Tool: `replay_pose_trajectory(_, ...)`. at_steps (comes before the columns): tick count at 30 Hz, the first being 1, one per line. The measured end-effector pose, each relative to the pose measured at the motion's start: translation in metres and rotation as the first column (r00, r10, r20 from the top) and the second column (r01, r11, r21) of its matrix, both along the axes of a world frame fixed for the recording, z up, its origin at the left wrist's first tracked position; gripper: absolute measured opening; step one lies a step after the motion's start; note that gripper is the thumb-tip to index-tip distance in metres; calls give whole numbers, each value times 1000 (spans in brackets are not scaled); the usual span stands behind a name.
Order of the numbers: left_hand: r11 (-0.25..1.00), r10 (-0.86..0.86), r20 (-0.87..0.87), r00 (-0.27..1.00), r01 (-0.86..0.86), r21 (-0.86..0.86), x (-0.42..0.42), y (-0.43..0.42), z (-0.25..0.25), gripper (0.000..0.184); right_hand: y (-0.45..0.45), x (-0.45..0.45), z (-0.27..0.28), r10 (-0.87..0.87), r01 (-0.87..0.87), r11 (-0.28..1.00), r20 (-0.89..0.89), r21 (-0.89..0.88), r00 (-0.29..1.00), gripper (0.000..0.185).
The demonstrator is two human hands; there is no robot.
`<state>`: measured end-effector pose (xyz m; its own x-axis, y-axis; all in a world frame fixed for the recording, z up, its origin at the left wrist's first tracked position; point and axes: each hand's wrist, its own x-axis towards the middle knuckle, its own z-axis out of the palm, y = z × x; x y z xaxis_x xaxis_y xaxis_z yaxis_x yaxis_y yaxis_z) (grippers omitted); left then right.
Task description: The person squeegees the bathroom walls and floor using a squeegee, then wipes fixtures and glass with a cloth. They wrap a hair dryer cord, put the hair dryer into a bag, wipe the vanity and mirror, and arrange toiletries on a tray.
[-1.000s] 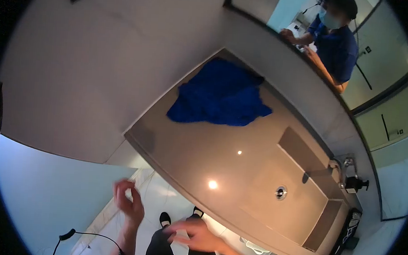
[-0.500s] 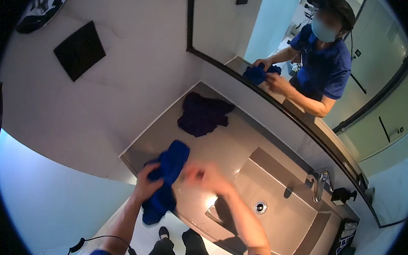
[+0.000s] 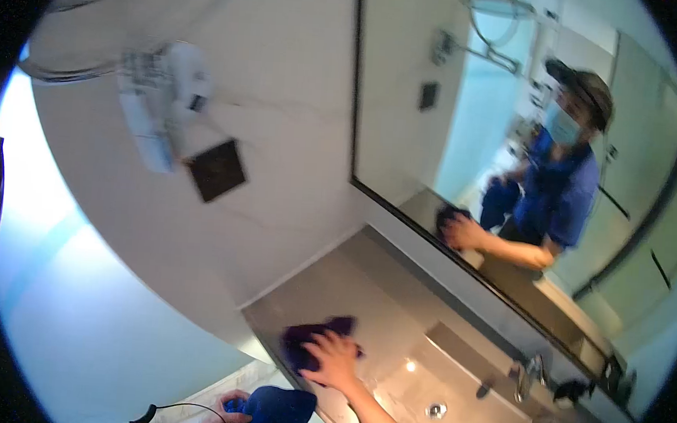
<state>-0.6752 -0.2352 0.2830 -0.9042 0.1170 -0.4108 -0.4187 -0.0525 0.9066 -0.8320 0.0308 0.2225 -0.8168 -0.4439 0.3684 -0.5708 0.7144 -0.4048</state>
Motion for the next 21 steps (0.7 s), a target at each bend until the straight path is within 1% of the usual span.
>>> replay_pose_trajectory(1, 998, 4, 45, 999, -1, -65, -8, 4, 29, 43, 17, 3, 1, -143, 144, 989, -31, 35, 989, 67)
replay_pose_trajectory(2, 1000, 16, -33, 999, -16, 22, -14, 6, 42, 40, 34, -6, 0, -258, 258, 966, 0, -12, 966, 67)
replay_pose_trajectory(3, 998, 52, -24, 998, -51, 23, -12, 2, 49, 39, 46, -15, -1, -378, 379, 924, 34, -55, 925, 67)
replay_pose_trajectory(5, 994, 105, -8, 994, -105, 42, -9, 3, 61, 37, 58, -37, -6, -609, 609, 789, 19, -84, 793, 69)
replay_pose_trajectory(6, 997, 53, -154, 987, -62, -53, -7, -2, 48, 36, 53, -41, -6, -680, 680, 730, 23, -62, 733, 71)
replay_pose_trajectory(7, 990, 60, -135, 989, -42, 133, -2, 3, 36, 42, 46, -45, -7, -663, 664, 747, 114, 33, 740, 75)
replay_pose_trajectory(9, 993, 47, -171, 984, -27, 118, -1, 19, 59, 40, 25, -37, 1, -446, 438, 895, 128, 85, 886, 81)
replay_pose_trajectory(10, 993, 77, -163, 984, -62, 99, -3, 29, 60, 37, 11, -31, 3, -396, 409, 912, 189, -32, 899, 83)
replay_pose_trajectory(11, 986, 156, -242, 958, -138, 89, -7, 38, 64, 36, -2, -22, 9, -336, 379, 913, 245, -152, 909, 86)
replay_pose_trajectory(12, 973, 232, -316, 920, -216, 85, -15, 48, 75, 35, -12, -3, 41, -202, 305, 894, 311, -330, 929, 92)
replay_pose_trajectory(13, 951, 308, -392, 867, -294, 96, -27, 58, 86, 34, -15, 7, 53, 72, 73, 780, 205, -622, 976, 94)
replay_pose_trajectory(14, 946, 320, -451, 833, -305, 107, -39, 65, 96, 34, -25, 31, 77, 343, -51, 547, 169, -836, 924, 94)
replay_pose_trajectory(15, 941, 331, -498, 802, -317, 115, -49, 70, 109, 33, -38, 58, 105, 574, -94, 239, 63, -966, 817, 96)
replay_pose_trajectory(17, 965, 196, -682, 704, -261, 8, -60, 90, 141, 37, -58, 90, 146, 346, -92, 430, 69, -898, 936, 103)
replay_pose_trajectory(18, 969, 51, -772, 634, -220, -116, -64, 87, 154, 44, -58, 89, 153, 305, -7, 283, 83, -959, 949, 104)
replay_pose_trajectory(19, 952, -103, -836, 539, -191, -240, -73, 83, 168, 52, -53, 87, 172, 296, 136, 220, 199, -966, 934, 93)
replay_pose_trajectory(21, 831, -165, -953, 255, -485, -274, -88, 56, 205, 67, -32, 72, 187, 170, -6, 354, 58, -935, 984, 81)
